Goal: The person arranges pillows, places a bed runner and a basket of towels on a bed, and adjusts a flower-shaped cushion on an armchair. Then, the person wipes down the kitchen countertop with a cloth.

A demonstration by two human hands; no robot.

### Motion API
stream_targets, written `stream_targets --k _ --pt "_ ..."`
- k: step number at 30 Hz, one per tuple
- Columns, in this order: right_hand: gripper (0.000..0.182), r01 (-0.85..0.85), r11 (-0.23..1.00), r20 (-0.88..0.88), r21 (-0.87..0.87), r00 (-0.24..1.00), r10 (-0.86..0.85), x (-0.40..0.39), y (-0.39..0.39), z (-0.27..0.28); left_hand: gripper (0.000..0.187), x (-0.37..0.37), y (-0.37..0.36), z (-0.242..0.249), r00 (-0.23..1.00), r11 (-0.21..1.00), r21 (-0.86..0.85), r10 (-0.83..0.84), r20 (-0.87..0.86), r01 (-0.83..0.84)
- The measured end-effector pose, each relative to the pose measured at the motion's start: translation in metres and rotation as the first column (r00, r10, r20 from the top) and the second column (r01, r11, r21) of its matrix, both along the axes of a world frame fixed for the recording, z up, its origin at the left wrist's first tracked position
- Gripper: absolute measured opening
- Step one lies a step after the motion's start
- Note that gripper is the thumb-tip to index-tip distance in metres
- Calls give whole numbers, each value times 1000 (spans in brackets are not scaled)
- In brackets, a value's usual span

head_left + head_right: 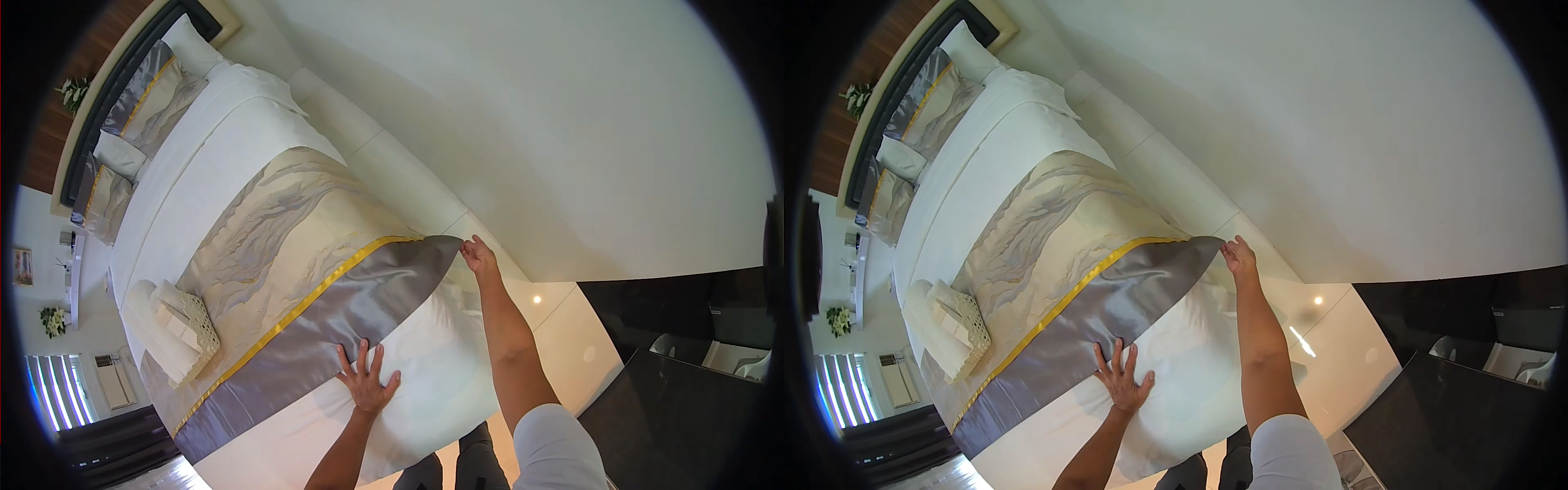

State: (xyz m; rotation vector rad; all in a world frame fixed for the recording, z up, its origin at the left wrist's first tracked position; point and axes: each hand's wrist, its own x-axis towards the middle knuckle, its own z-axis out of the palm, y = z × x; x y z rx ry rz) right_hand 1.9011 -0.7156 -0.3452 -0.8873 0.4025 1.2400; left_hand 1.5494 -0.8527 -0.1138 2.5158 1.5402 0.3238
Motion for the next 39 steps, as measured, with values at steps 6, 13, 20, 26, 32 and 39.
stream_targets --k 6,13,20,26,32,39 --pt "71 -434 806 -90 -402 895 437 -51 -6 64 57 0 1 -2 1000 1000 8 4 4 -4" --pt "54 -193 969 282 -151 932 229 -48 -23 52 56 -1 1 2 1000 1000 4 16 9 -16" --pt "72 -648 433 335 -627 278 900 -49 -117 99 59 -6 1 2 999 1000 16 8 54 -9" --pt "88 -670 203 103 -714 186 977 -28 -265 -24 58 0 -20 24 999 1000 -24 5 -35 -6" --pt "42 -637 265 445 -723 -137 885 -31 -260 -35 62 22 -125 34 940 920 -212 -340 -10 330" --pt "16 117 281 231 -953 -322 918 -6 -266 121 54 21 -178 14 711 703 -301 -696 -102 645"
